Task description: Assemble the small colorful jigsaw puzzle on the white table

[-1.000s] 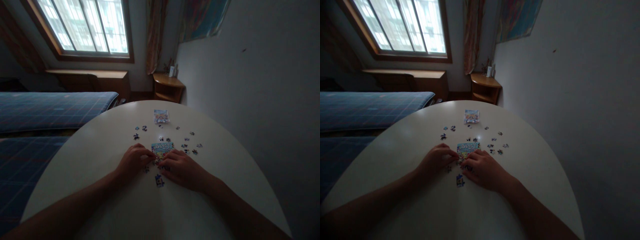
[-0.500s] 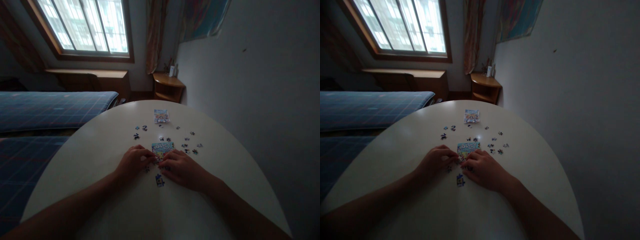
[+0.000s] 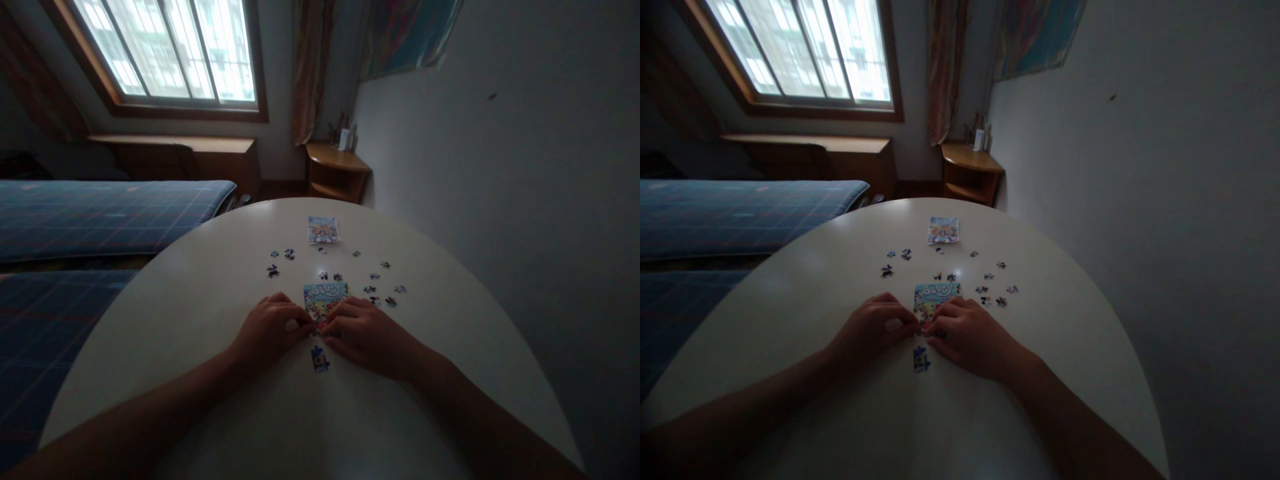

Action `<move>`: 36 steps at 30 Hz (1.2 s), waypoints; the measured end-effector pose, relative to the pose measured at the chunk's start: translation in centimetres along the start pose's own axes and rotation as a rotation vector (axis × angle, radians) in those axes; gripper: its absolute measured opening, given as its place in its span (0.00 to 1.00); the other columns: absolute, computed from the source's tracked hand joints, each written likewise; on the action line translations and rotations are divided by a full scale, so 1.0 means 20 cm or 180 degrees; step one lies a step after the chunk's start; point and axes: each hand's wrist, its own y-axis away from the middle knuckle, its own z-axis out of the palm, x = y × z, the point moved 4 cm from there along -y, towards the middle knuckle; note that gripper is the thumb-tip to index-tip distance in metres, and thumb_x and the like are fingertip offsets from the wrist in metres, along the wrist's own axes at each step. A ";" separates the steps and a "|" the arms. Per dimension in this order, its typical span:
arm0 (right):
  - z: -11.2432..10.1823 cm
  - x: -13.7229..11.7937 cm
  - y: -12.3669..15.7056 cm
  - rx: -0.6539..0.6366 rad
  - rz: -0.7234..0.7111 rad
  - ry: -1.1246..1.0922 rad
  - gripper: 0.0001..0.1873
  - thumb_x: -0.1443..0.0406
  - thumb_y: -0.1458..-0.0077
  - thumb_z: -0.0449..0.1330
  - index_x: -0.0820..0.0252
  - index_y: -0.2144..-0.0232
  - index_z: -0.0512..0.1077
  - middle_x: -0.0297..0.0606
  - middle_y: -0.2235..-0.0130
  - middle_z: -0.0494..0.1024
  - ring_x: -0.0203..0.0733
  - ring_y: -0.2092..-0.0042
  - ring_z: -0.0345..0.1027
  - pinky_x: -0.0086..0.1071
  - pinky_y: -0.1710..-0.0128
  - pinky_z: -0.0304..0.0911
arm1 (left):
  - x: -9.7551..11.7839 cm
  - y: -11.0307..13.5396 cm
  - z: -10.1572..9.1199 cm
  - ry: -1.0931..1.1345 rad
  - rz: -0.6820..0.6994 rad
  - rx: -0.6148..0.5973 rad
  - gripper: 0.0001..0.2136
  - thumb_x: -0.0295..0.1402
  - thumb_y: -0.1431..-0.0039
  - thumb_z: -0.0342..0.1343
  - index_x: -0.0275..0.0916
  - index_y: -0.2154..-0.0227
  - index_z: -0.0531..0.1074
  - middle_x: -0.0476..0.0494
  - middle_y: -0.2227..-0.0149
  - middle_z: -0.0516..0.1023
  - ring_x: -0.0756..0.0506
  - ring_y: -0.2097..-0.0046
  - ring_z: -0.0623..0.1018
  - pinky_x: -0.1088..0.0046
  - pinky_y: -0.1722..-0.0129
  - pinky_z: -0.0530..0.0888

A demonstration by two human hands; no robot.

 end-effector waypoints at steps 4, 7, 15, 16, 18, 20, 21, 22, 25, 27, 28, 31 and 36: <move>-0.01 0.00 0.00 0.0021 -0.0043 0.0030 0.06 0.65 0.39 0.60 0.57 0.62 0.77 0.39 0.59 0.80 0.42 0.55 0.70 0.38 0.51 0.64 | 0.00 0.00 0.00 -0.0064 -0.0024 0.0000 0.02 0.30 0.42 0.63 0.44 0.69 0.81 0.49 0.69 0.82 0.43 0.61 0.77 0.66 0.59 0.72; 0.00 0.00 0.01 0.0055 -0.0094 0.0036 0.06 0.64 0.39 0.60 0.56 0.61 0.77 0.38 0.59 0.80 0.41 0.54 0.70 0.38 0.51 0.64 | -0.01 -0.01 0.01 -0.0128 0.0012 -0.0027 0.03 0.31 0.42 0.62 0.43 0.69 0.80 0.49 0.69 0.82 0.43 0.61 0.76 0.65 0.58 0.72; 0.00 0.00 0.01 0.0013 -0.0098 0.0106 0.06 0.64 0.40 0.61 0.57 0.60 0.77 0.38 0.59 0.80 0.41 0.54 0.70 0.38 0.50 0.64 | -0.03 -0.02 -0.01 -0.0027 0.0005 -0.0021 0.04 0.31 0.40 0.60 0.42 0.69 0.79 0.48 0.68 0.82 0.43 0.61 0.75 0.65 0.58 0.71; 0.00 0.00 0.01 0.0014 -0.0092 0.0103 0.06 0.64 0.40 0.61 0.57 0.60 0.77 0.38 0.58 0.80 0.41 0.54 0.70 0.38 0.50 0.64 | -0.04 -0.02 -0.03 0.0008 0.0041 -0.0021 0.04 0.31 0.39 0.59 0.42 0.69 0.78 0.48 0.67 0.82 0.43 0.60 0.75 0.65 0.58 0.71; 0.01 0.01 0.01 -0.0003 -0.0077 0.0095 0.06 0.64 0.40 0.61 0.57 0.61 0.77 0.38 0.58 0.80 0.42 0.53 0.70 0.38 0.50 0.64 | -0.04 -0.01 -0.06 0.0018 0.0159 -0.0075 0.03 0.31 0.39 0.59 0.42 0.68 0.78 0.48 0.67 0.81 0.43 0.60 0.75 0.65 0.57 0.71; 0.01 0.01 0.01 -0.0016 -0.0074 0.0098 0.07 0.63 0.40 0.62 0.57 0.60 0.77 0.38 0.58 0.80 0.42 0.53 0.70 0.39 0.50 0.64 | -0.03 0.00 -0.08 -0.0043 0.0246 -0.0161 0.02 0.32 0.41 0.61 0.42 0.67 0.77 0.48 0.65 0.80 0.43 0.59 0.75 0.63 0.56 0.71; 0.01 0.01 0.01 -0.0012 -0.0075 0.0103 0.08 0.63 0.40 0.62 0.57 0.59 0.77 0.39 0.57 0.80 0.42 0.53 0.70 0.39 0.50 0.64 | -0.02 0.00 -0.09 -0.0082 0.0284 -0.0200 0.02 0.33 0.42 0.62 0.42 0.66 0.77 0.48 0.65 0.80 0.43 0.59 0.75 0.62 0.55 0.70; 0.01 0.01 0.01 -0.0002 -0.0073 0.0107 0.08 0.63 0.40 0.62 0.57 0.58 0.77 0.39 0.57 0.80 0.43 0.52 0.70 0.39 0.50 0.64 | -0.01 0.01 -0.09 -0.0116 0.0314 -0.0240 0.03 0.34 0.42 0.63 0.42 0.65 0.77 0.48 0.64 0.80 0.43 0.59 0.75 0.62 0.54 0.70; 0.00 0.00 0.01 0.0034 -0.0089 0.0120 0.11 0.64 0.40 0.62 0.56 0.55 0.76 0.40 0.57 0.79 0.43 0.53 0.70 0.39 0.50 0.64 | 0.01 0.02 -0.08 -0.0233 0.0356 -0.0331 0.05 0.34 0.44 0.63 0.43 0.64 0.77 0.48 0.63 0.80 0.42 0.58 0.75 0.60 0.54 0.70; 0.00 0.00 0.01 0.0023 -0.0087 0.0160 0.11 0.64 0.40 0.61 0.56 0.54 0.76 0.40 0.57 0.79 0.44 0.53 0.70 0.40 0.50 0.64 | 0.02 0.03 -0.06 -0.0287 0.0327 -0.0361 0.06 0.34 0.45 0.64 0.43 0.64 0.78 0.47 0.62 0.80 0.41 0.57 0.75 0.59 0.53 0.70; 0.01 0.00 0.01 0.0013 -0.0076 0.0181 0.12 0.64 0.40 0.61 0.56 0.54 0.76 0.40 0.57 0.79 0.44 0.53 0.69 0.41 0.50 0.64 | 0.02 0.03 -0.05 -0.0294 0.0303 -0.0383 0.06 0.34 0.45 0.64 0.44 0.64 0.78 0.47 0.62 0.80 0.41 0.57 0.75 0.59 0.53 0.70; 0.02 0.00 0.01 0.0024 -0.0018 0.0212 0.12 0.63 0.39 0.60 0.56 0.54 0.76 0.41 0.57 0.79 0.45 0.53 0.69 0.41 0.50 0.64 | 0.02 0.03 -0.04 -0.0264 0.0240 -0.0449 0.04 0.33 0.44 0.64 0.44 0.65 0.78 0.48 0.62 0.80 0.41 0.57 0.75 0.61 0.54 0.70; 0.04 -0.01 -0.01 0.0264 0.0145 0.0307 0.08 0.63 0.38 0.60 0.55 0.60 0.79 0.39 0.62 0.79 0.44 0.55 0.69 0.41 0.51 0.64 | 0.02 0.02 -0.02 -0.0229 0.0161 -0.0449 0.02 0.30 0.43 0.62 0.43 0.67 0.78 0.49 0.66 0.81 0.43 0.60 0.75 0.64 0.56 0.71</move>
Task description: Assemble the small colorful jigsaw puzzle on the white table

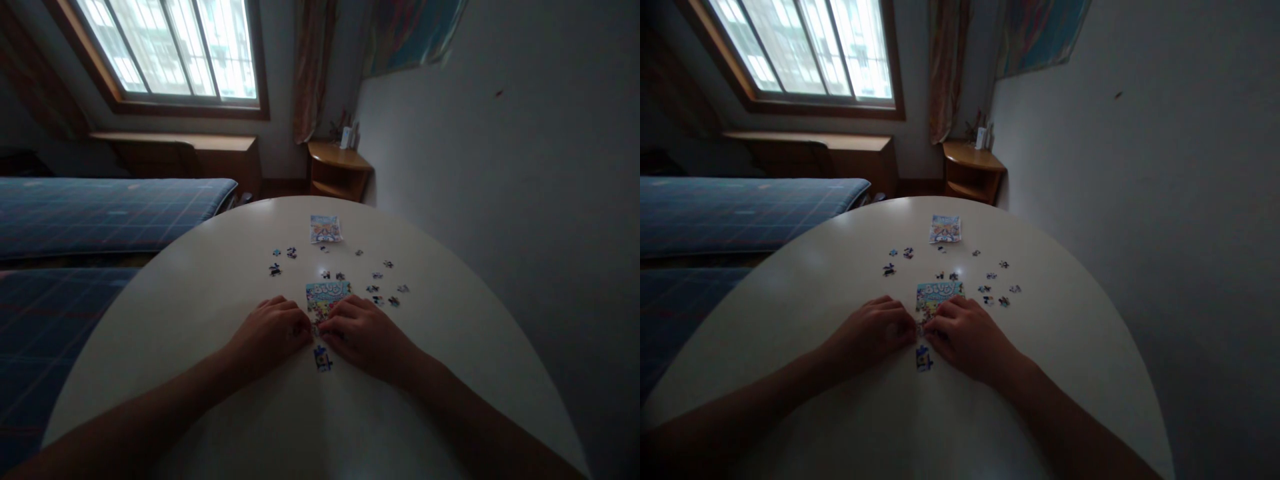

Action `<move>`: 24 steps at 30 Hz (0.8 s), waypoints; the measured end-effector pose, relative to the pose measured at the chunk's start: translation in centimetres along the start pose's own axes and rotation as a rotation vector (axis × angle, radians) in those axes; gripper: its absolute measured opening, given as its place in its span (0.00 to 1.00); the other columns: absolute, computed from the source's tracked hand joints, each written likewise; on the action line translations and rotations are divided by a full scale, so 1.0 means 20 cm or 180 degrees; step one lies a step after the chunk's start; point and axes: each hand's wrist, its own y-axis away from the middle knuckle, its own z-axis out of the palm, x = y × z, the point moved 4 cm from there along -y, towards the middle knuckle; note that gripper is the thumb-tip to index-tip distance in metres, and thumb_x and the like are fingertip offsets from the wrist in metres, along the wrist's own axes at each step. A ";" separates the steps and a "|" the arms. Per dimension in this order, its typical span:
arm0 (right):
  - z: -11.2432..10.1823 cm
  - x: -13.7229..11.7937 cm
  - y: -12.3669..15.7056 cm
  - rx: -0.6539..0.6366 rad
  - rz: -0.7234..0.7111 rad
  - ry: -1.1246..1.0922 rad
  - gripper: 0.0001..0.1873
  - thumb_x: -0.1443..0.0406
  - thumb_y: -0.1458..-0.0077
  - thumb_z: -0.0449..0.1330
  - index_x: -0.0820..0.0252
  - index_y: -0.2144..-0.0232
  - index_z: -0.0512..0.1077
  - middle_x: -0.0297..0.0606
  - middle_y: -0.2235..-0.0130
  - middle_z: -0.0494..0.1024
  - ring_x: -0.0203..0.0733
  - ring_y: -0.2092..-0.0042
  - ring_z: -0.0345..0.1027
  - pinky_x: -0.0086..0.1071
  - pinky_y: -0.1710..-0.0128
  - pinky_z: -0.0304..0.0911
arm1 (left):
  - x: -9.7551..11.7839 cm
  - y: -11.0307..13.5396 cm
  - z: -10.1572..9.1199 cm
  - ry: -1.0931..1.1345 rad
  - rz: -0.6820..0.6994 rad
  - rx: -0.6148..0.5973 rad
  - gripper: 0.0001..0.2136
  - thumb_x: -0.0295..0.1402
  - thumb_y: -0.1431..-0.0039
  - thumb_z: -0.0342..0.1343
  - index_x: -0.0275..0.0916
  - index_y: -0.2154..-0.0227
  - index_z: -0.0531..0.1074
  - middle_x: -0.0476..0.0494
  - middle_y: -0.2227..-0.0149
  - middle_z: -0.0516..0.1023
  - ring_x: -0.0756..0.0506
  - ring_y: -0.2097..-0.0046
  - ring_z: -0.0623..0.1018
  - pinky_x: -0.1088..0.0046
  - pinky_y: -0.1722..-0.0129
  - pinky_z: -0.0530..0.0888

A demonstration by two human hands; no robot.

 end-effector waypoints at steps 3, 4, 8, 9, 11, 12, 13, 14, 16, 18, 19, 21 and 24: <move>0.00 -0.01 -0.01 0.0005 0.0046 0.0028 0.07 0.63 0.38 0.60 0.55 0.61 0.79 0.38 0.62 0.79 0.44 0.55 0.69 0.41 0.52 0.64 | 0.00 0.00 0.01 -0.0039 0.0006 -0.0045 0.02 0.30 0.42 0.62 0.42 0.69 0.78 0.49 0.67 0.81 0.43 0.60 0.75 0.63 0.55 0.71; 0.00 -0.01 -0.01 0.0015 0.0047 0.0032 0.07 0.64 0.38 0.60 0.55 0.61 0.79 0.38 0.62 0.79 0.44 0.55 0.69 0.40 0.52 0.64 | 0.00 0.00 0.01 -0.0068 0.0029 -0.0040 0.02 0.30 0.42 0.61 0.42 0.69 0.78 0.49 0.67 0.81 0.43 0.60 0.75 0.63 0.55 0.71; 0.00 -0.01 -0.01 0.0076 -0.0002 0.0023 0.07 0.64 0.39 0.60 0.55 0.62 0.79 0.38 0.63 0.80 0.43 0.56 0.69 0.39 0.52 0.64 | 0.00 0.00 0.01 -0.0087 0.0038 0.0092 0.02 0.31 0.41 0.60 0.41 0.68 0.77 0.48 0.67 0.80 0.43 0.61 0.75 0.63 0.56 0.71; 0.01 -0.01 -0.01 0.0089 -0.0009 0.0019 0.07 0.65 0.39 0.60 0.55 0.63 0.79 0.38 0.64 0.80 0.43 0.56 0.69 0.39 0.52 0.64 | 0.00 0.01 0.01 -0.0076 0.0015 0.0122 0.02 0.31 0.42 0.60 0.41 0.68 0.77 0.48 0.66 0.80 0.43 0.61 0.75 0.63 0.57 0.71; 0.01 0.00 -0.01 0.0106 -0.0003 0.0003 0.06 0.65 0.39 0.60 0.55 0.64 0.79 0.38 0.64 0.79 0.43 0.57 0.69 0.40 0.53 0.64 | 0.00 0.01 0.01 -0.0068 0.0006 0.0118 0.02 0.31 0.42 0.60 0.42 0.68 0.77 0.48 0.66 0.80 0.43 0.60 0.75 0.63 0.56 0.70; 0.01 0.00 -0.01 0.0108 0.0017 -0.0006 0.06 0.65 0.39 0.61 0.56 0.64 0.79 0.38 0.64 0.79 0.44 0.57 0.68 0.40 0.53 0.64 | 0.00 0.01 0.01 -0.0065 0.0019 0.0105 0.02 0.31 0.42 0.60 0.42 0.68 0.77 0.48 0.66 0.80 0.43 0.60 0.75 0.63 0.56 0.70; 0.02 0.00 -0.01 0.0104 0.0047 -0.0013 0.06 0.64 0.39 0.61 0.56 0.64 0.79 0.38 0.64 0.79 0.44 0.56 0.68 0.40 0.52 0.64 | 0.00 0.01 0.01 -0.0060 0.0030 0.0086 0.02 0.31 0.41 0.60 0.42 0.68 0.78 0.48 0.66 0.80 0.43 0.60 0.75 0.64 0.55 0.70; 0.02 -0.01 -0.01 0.0108 0.0083 -0.0017 0.05 0.64 0.40 0.62 0.56 0.64 0.79 0.38 0.64 0.79 0.44 0.56 0.68 0.40 0.52 0.63 | -0.01 0.01 0.01 -0.0055 0.0034 0.0065 0.03 0.31 0.41 0.60 0.42 0.68 0.78 0.48 0.66 0.80 0.43 0.59 0.75 0.64 0.55 0.70; 0.02 -0.01 -0.01 0.0120 0.0161 -0.0017 0.05 0.63 0.41 0.63 0.56 0.65 0.79 0.38 0.63 0.80 0.45 0.56 0.68 0.40 0.52 0.63 | -0.01 0.01 0.01 -0.0031 0.0035 0.0022 0.03 0.31 0.41 0.60 0.43 0.68 0.78 0.48 0.65 0.80 0.43 0.59 0.75 0.64 0.55 0.70; 0.02 -0.01 -0.01 0.0140 0.0215 -0.0004 0.04 0.63 0.42 0.64 0.56 0.65 0.79 0.37 0.64 0.80 0.45 0.55 0.67 0.41 0.52 0.62 | -0.01 0.01 0.00 -0.0018 0.0010 -0.0020 0.02 0.31 0.42 0.61 0.44 0.67 0.79 0.49 0.65 0.80 0.43 0.59 0.75 0.64 0.55 0.70; 0.02 -0.01 -0.01 0.0156 0.0230 -0.0001 0.04 0.63 0.43 0.65 0.56 0.65 0.79 0.37 0.64 0.80 0.45 0.55 0.67 0.41 0.52 0.62 | -0.01 0.01 0.00 -0.0010 0.0003 -0.0038 0.02 0.30 0.42 0.61 0.44 0.67 0.79 0.49 0.65 0.80 0.43 0.59 0.75 0.63 0.55 0.70; 0.02 -0.02 -0.01 0.0193 0.0226 -0.0004 0.04 0.62 0.43 0.65 0.55 0.65 0.79 0.37 0.64 0.80 0.46 0.55 0.67 0.41 0.52 0.62 | 0.00 0.01 0.00 0.0016 0.0001 -0.0051 0.02 0.30 0.42 0.61 0.44 0.67 0.79 0.49 0.65 0.80 0.43 0.59 0.75 0.63 0.55 0.70; 0.02 -0.02 -0.01 0.0239 0.0161 0.0016 0.04 0.62 0.43 0.65 0.53 0.64 0.80 0.37 0.64 0.79 0.47 0.55 0.66 0.41 0.53 0.61 | -0.01 0.01 0.01 0.0058 -0.0008 -0.0079 0.03 0.29 0.42 0.61 0.43 0.67 0.79 0.49 0.65 0.81 0.43 0.59 0.74 0.64 0.55 0.70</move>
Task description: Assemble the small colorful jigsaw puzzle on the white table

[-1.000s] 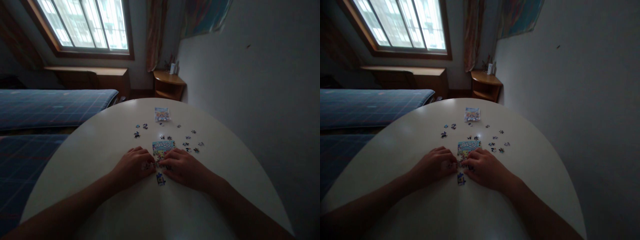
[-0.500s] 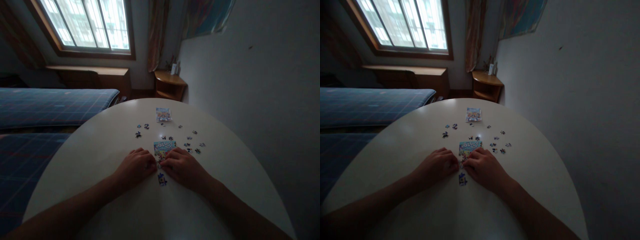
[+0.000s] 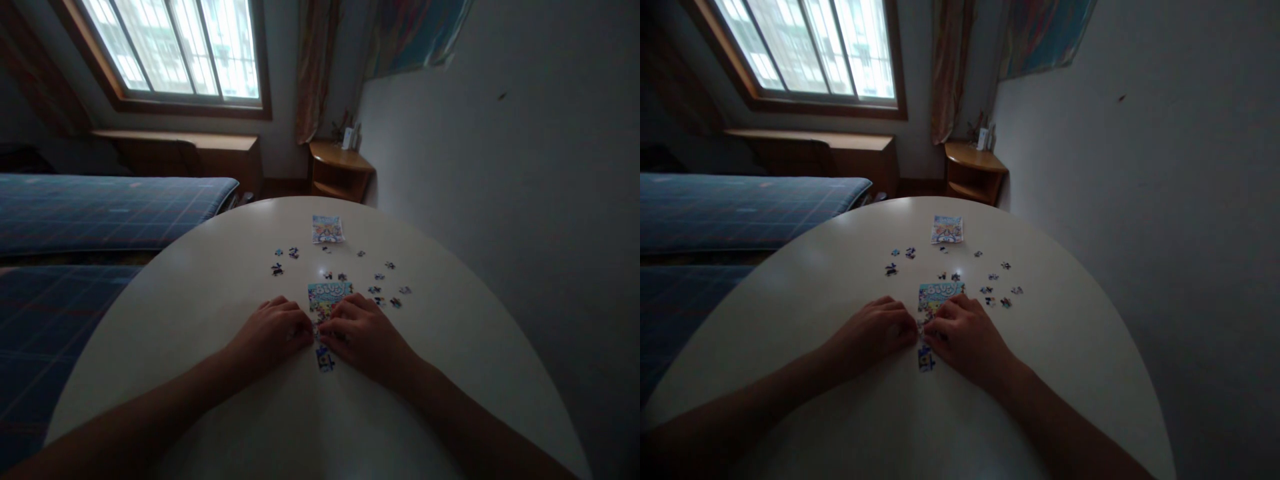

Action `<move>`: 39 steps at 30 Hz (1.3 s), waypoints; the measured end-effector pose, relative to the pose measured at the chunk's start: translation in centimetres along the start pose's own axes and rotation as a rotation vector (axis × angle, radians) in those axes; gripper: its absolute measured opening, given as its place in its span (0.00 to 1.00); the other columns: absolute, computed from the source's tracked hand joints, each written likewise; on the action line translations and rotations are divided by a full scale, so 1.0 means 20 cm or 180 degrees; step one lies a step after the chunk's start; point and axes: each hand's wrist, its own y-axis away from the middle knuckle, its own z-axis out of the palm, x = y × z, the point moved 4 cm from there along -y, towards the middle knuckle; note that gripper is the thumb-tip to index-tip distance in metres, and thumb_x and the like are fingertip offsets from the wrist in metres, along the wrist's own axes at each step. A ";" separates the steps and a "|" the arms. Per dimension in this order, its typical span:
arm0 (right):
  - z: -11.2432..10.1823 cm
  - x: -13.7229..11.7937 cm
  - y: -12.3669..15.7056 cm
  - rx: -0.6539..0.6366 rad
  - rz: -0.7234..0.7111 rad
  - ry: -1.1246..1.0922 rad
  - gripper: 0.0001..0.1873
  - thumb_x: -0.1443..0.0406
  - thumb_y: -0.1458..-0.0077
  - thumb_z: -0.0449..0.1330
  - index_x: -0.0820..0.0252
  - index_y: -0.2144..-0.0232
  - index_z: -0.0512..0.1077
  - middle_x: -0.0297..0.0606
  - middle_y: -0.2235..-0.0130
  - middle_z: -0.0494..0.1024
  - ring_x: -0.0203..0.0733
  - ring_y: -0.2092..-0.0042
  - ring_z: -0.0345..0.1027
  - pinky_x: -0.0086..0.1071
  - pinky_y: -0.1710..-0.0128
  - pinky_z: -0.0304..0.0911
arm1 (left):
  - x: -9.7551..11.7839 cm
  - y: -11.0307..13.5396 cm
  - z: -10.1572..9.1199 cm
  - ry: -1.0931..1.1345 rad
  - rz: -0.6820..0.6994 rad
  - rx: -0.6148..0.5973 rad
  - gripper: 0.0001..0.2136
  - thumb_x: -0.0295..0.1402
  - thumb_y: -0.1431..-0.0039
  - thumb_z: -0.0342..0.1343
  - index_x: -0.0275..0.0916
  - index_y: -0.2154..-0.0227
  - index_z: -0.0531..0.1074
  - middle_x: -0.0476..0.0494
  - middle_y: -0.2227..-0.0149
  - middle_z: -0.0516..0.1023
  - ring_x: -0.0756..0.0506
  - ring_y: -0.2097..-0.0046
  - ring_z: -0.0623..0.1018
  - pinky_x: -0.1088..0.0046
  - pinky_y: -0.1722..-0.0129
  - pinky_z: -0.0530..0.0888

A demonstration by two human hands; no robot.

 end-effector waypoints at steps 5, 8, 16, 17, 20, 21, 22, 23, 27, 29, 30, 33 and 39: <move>0.01 -0.01 0.00 0.0049 -0.0207 0.0117 0.06 0.62 0.39 0.62 0.53 0.64 0.79 0.37 0.63 0.80 0.45 0.54 0.67 0.39 0.53 0.60 | -0.01 -0.01 0.02 -0.0120 0.0127 0.0047 0.04 0.31 0.39 0.59 0.42 0.66 0.79 0.47 0.64 0.81 0.43 0.59 0.75 0.64 0.55 0.70; 0.01 -0.02 -0.01 0.0141 -0.0221 0.0237 0.08 0.62 0.37 0.59 0.56 0.65 0.78 0.38 0.64 0.80 0.44 0.56 0.67 0.38 0.54 0.60 | -0.01 -0.01 0.00 -0.0120 0.0244 0.0161 0.06 0.30 0.37 0.57 0.43 0.64 0.79 0.46 0.63 0.81 0.44 0.59 0.75 0.64 0.55 0.71; -0.05 -0.04 -0.03 0.0829 -0.0119 -0.0465 0.04 0.64 0.39 0.62 0.58 0.65 0.74 0.36 0.66 0.80 0.41 0.61 0.71 0.37 0.57 0.63 | 0.05 0.02 -0.05 0.0431 0.0277 0.0951 0.05 0.29 0.36 0.54 0.40 0.66 0.75 0.46 0.67 0.79 0.46 0.64 0.76 0.67 0.60 0.73; -0.07 -0.05 -0.03 0.0912 -0.0146 -0.0596 0.04 0.63 0.40 0.62 0.57 0.65 0.73 0.36 0.66 0.80 0.41 0.61 0.72 0.37 0.57 0.64 | 0.06 0.02 -0.05 0.0606 0.0292 0.1028 0.05 0.29 0.36 0.54 0.39 0.65 0.75 0.46 0.68 0.78 0.47 0.65 0.76 0.69 0.61 0.73; -0.13 -0.02 -0.02 0.0981 -0.0115 -0.0878 0.04 0.63 0.40 0.63 0.56 0.66 0.73 0.36 0.63 0.82 0.40 0.60 0.75 0.37 0.57 0.67 | 0.08 0.03 -0.04 0.0878 0.0343 0.1058 0.05 0.32 0.35 0.53 0.40 0.63 0.74 0.45 0.66 0.79 0.48 0.65 0.77 0.70 0.63 0.75; -0.16 0.00 -0.01 0.0936 -0.0018 -0.0917 0.04 0.62 0.40 0.62 0.56 0.66 0.73 0.37 0.62 0.82 0.40 0.59 0.76 0.37 0.57 0.68 | 0.09 0.03 -0.04 0.0857 0.0364 0.1018 0.05 0.32 0.35 0.53 0.40 0.61 0.74 0.45 0.65 0.79 0.47 0.63 0.78 0.69 0.61 0.75; -0.18 0.04 0.00 0.0856 0.0157 -0.0918 0.04 0.62 0.40 0.62 0.56 0.66 0.74 0.37 0.62 0.82 0.40 0.60 0.77 0.36 0.57 0.69 | 0.09 0.03 -0.04 0.0787 0.0412 0.0949 0.05 0.32 0.36 0.54 0.40 0.60 0.74 0.44 0.62 0.80 0.46 0.60 0.78 0.67 0.59 0.76; -0.21 0.08 0.01 0.0783 0.0365 -0.0795 0.05 0.62 0.40 0.62 0.56 0.66 0.74 0.36 0.63 0.83 0.39 0.62 0.77 0.35 0.59 0.70 | 0.10 0.03 -0.03 0.0685 0.0501 0.0849 0.06 0.32 0.36 0.55 0.41 0.58 0.73 0.43 0.59 0.80 0.45 0.56 0.78 0.64 0.55 0.75; -0.29 0.23 0.05 0.0201 0.0672 -0.0020 0.03 0.65 0.42 0.63 0.56 0.68 0.76 0.34 0.68 0.82 0.38 0.68 0.76 0.31 0.67 0.68 | 0.10 0.04 0.01 0.0152 0.0994 0.0344 0.16 0.34 0.38 0.58 0.45 0.48 0.70 0.42 0.39 0.71 0.39 0.40 0.70 0.53 0.41 0.68; -0.28 0.27 0.06 -0.0161 0.0647 0.0209 0.03 0.68 0.45 0.63 0.57 0.70 0.77 0.33 0.70 0.81 0.37 0.69 0.75 0.30 0.68 0.66 | 0.10 0.04 0.04 -0.0061 0.1068 0.0115 0.20 0.36 0.39 0.59 0.46 0.44 0.68 0.42 0.35 0.65 0.37 0.36 0.65 0.50 0.39 0.66; -0.26 0.28 0.06 -0.0319 0.0622 0.0289 0.04 0.70 0.45 0.63 0.57 0.70 0.77 0.33 0.70 0.81 0.37 0.69 0.75 0.29 0.68 0.65 | 0.10 0.04 0.05 -0.0133 0.1070 0.0016 0.20 0.37 0.39 0.59 0.47 0.44 0.68 0.43 0.35 0.65 0.37 0.35 0.65 0.50 0.39 0.66; -0.22 0.27 0.06 -0.0616 0.0502 0.0480 0.06 0.72 0.45 0.63 0.58 0.72 0.78 0.33 0.69 0.80 0.36 0.69 0.74 0.29 0.67 0.65 | 0.09 0.04 0.06 -0.0223 0.1066 -0.0133 0.21 0.37 0.38 0.59 0.48 0.43 0.68 0.44 0.36 0.66 0.37 0.35 0.65 0.51 0.39 0.66; -0.18 0.23 0.06 -0.0695 0.0286 0.0511 0.08 0.68 0.42 0.62 0.56 0.70 0.81 0.34 0.66 0.81 0.35 0.68 0.74 0.28 0.67 0.65 | 0.09 0.04 0.05 -0.0170 0.1124 -0.0145 0.20 0.37 0.36 0.57 0.48 0.41 0.67 0.44 0.36 0.66 0.38 0.36 0.65 0.51 0.38 0.66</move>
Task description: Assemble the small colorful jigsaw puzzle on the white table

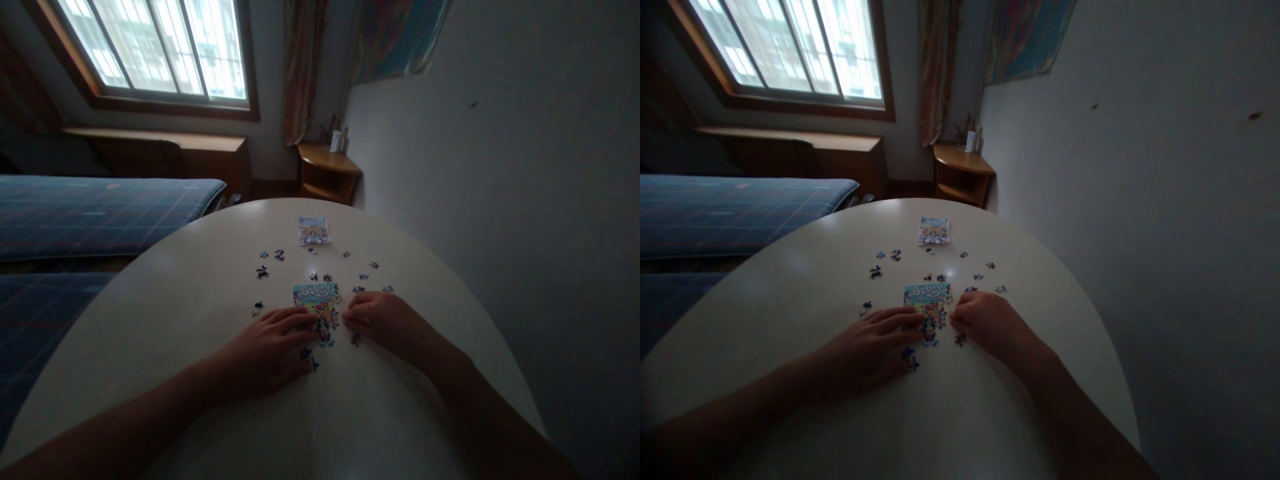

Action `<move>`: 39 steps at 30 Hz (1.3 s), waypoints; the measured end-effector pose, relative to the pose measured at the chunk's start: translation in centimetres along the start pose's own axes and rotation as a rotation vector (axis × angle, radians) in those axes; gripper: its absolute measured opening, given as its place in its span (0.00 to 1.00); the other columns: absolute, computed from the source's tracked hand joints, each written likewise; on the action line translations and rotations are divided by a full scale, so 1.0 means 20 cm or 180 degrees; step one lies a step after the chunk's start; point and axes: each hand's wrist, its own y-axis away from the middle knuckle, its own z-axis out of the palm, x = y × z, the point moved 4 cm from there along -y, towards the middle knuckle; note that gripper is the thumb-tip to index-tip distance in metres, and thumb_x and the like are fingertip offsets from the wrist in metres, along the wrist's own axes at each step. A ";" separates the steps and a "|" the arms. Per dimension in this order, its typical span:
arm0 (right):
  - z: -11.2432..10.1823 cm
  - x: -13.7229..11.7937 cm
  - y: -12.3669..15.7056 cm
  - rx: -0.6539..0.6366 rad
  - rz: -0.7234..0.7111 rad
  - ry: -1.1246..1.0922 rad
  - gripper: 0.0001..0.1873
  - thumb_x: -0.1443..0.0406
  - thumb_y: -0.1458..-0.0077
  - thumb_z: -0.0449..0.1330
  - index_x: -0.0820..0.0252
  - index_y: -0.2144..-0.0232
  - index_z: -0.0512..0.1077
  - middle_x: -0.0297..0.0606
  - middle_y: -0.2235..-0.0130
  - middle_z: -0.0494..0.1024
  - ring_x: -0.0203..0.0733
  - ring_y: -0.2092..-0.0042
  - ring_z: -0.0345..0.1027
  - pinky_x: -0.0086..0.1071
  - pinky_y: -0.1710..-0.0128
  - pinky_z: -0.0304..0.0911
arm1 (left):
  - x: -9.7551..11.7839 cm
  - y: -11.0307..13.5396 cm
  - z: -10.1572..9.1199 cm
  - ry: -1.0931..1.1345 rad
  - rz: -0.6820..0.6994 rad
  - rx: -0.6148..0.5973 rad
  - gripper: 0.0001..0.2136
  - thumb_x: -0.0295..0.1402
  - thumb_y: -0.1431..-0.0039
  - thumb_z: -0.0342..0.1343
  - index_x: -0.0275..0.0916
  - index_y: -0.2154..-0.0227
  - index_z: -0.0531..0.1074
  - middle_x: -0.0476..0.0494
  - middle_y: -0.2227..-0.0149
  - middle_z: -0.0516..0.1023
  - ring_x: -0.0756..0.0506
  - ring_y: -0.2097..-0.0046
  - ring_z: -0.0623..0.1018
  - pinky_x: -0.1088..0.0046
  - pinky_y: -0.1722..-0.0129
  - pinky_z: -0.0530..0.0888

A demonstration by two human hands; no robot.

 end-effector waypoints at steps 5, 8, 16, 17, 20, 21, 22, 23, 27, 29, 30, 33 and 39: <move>-0.01 0.00 0.01 -0.0106 0.0000 -0.0131 0.07 0.68 0.41 0.63 0.53 0.67 0.81 0.34 0.63 0.82 0.36 0.66 0.75 0.29 0.65 0.66 | -0.02 0.00 0.01 -0.0004 0.0078 0.0065 0.20 0.37 0.36 0.57 0.47 0.42 0.68 0.43 0.36 0.67 0.37 0.36 0.66 0.51 0.39 0.67; -0.03 0.05 0.02 0.0051 0.0060 -0.0288 0.07 0.68 0.42 0.63 0.52 0.63 0.81 0.34 0.60 0.82 0.39 0.60 0.76 0.32 0.59 0.68 | -0.02 0.00 0.01 0.0028 0.0079 0.0072 0.19 0.35 0.36 0.56 0.47 0.42 0.67 0.42 0.37 0.67 0.38 0.36 0.66 0.53 0.39 0.67; -0.04 0.24 0.01 0.0769 0.0592 -0.0078 0.11 0.64 0.38 0.58 0.56 0.56 0.78 0.42 0.55 0.81 0.48 0.52 0.72 0.45 0.49 0.65 | -0.02 0.01 -0.02 0.0041 0.0100 0.0062 0.16 0.32 0.35 0.55 0.45 0.45 0.69 0.43 0.37 0.68 0.39 0.37 0.68 0.55 0.39 0.68; -0.02 0.23 -0.01 0.0810 0.0545 -0.0067 0.13 0.64 0.37 0.56 0.56 0.53 0.77 0.42 0.53 0.81 0.49 0.50 0.70 0.46 0.47 0.64 | -0.02 0.01 -0.02 0.0048 0.0103 0.0071 0.16 0.32 0.35 0.54 0.45 0.45 0.69 0.43 0.38 0.68 0.40 0.37 0.68 0.55 0.39 0.68; 0.05 0.18 -0.07 0.0725 0.0397 -0.0100 0.20 0.65 0.34 0.48 0.57 0.44 0.71 0.40 0.43 0.75 0.48 0.40 0.63 0.47 0.40 0.56 | -0.03 0.01 -0.02 0.0038 0.0097 0.0100 0.15 0.31 0.35 0.53 0.44 0.46 0.70 0.42 0.39 0.70 0.41 0.39 0.70 0.57 0.40 0.69; 0.08 0.15 -0.09 0.0632 0.0324 -0.0106 0.22 0.66 0.34 0.47 0.57 0.42 0.68 0.40 0.40 0.73 0.48 0.37 0.58 0.47 0.37 0.53 | -0.04 0.01 -0.02 0.0031 0.0101 0.0110 0.15 0.31 0.35 0.53 0.43 0.46 0.70 0.42 0.39 0.70 0.41 0.39 0.70 0.57 0.40 0.69; 0.10 0.13 -0.11 0.0529 0.0284 -0.0105 0.23 0.66 0.34 0.46 0.57 0.40 0.66 0.38 0.38 0.70 0.48 0.34 0.54 0.48 0.36 0.50 | -0.04 0.01 -0.02 0.0027 0.0102 0.0130 0.15 0.31 0.35 0.53 0.43 0.47 0.70 0.42 0.40 0.71 0.41 0.39 0.71 0.57 0.40 0.69; 0.12 0.12 -0.13 0.0422 0.0294 -0.0105 0.24 0.67 0.35 0.46 0.57 0.38 0.64 0.38 0.37 0.69 0.48 0.33 0.52 0.48 0.36 0.49 | -0.04 0.01 -0.02 0.0029 0.0110 0.0145 0.14 0.31 0.35 0.53 0.43 0.47 0.70 0.41 0.40 0.71 0.41 0.39 0.71 0.57 0.40 0.69; 0.13 0.16 -0.13 0.0286 0.0533 0.0048 0.24 0.68 0.36 0.48 0.54 0.39 0.66 0.36 0.38 0.70 0.50 0.33 0.51 0.52 0.37 0.49 | -0.05 0.00 -0.01 0.0019 0.0104 0.0151 0.14 0.31 0.35 0.54 0.44 0.47 0.71 0.42 0.40 0.71 0.41 0.40 0.71 0.56 0.40 0.69; 0.11 0.22 -0.11 0.0380 0.0622 0.0162 0.23 0.69 0.38 0.51 0.54 0.43 0.70 0.36 0.41 0.73 0.52 0.35 0.54 0.53 0.39 0.51 | -0.05 0.01 0.00 -0.0009 0.0101 0.0113 0.15 0.31 0.35 0.54 0.44 0.47 0.70 0.42 0.40 0.71 0.41 0.39 0.71 0.56 0.40 0.70; 0.09 0.24 -0.10 0.0433 0.0637 0.0174 0.21 0.70 0.39 0.52 0.54 0.45 0.72 0.37 0.42 0.75 0.52 0.36 0.57 0.52 0.40 0.53 | -0.05 0.01 0.00 -0.0015 0.0094 0.0102 0.15 0.31 0.35 0.54 0.44 0.47 0.70 0.42 0.40 0.71 0.41 0.39 0.71 0.56 0.41 0.70; 0.07 0.30 -0.07 0.0498 0.0475 0.0074 0.17 0.70 0.41 0.55 0.55 0.52 0.77 0.39 0.49 0.80 0.49 0.45 0.66 0.47 0.44 0.60 | -0.06 0.01 0.00 0.0022 0.0083 0.0126 0.15 0.32 0.35 0.54 0.45 0.46 0.70 0.43 0.40 0.71 0.41 0.40 0.71 0.56 0.41 0.71; 0.02 0.30 -0.02 0.0464 0.0141 -0.0143 0.13 0.68 0.41 0.59 0.53 0.57 0.79 0.39 0.56 0.81 0.45 0.51 0.70 0.43 0.47 0.64 | -0.06 0.00 -0.01 0.0127 0.0108 0.0116 0.14 0.31 0.34 0.53 0.44 0.47 0.71 0.43 0.40 0.71 0.41 0.40 0.71 0.57 0.41 0.71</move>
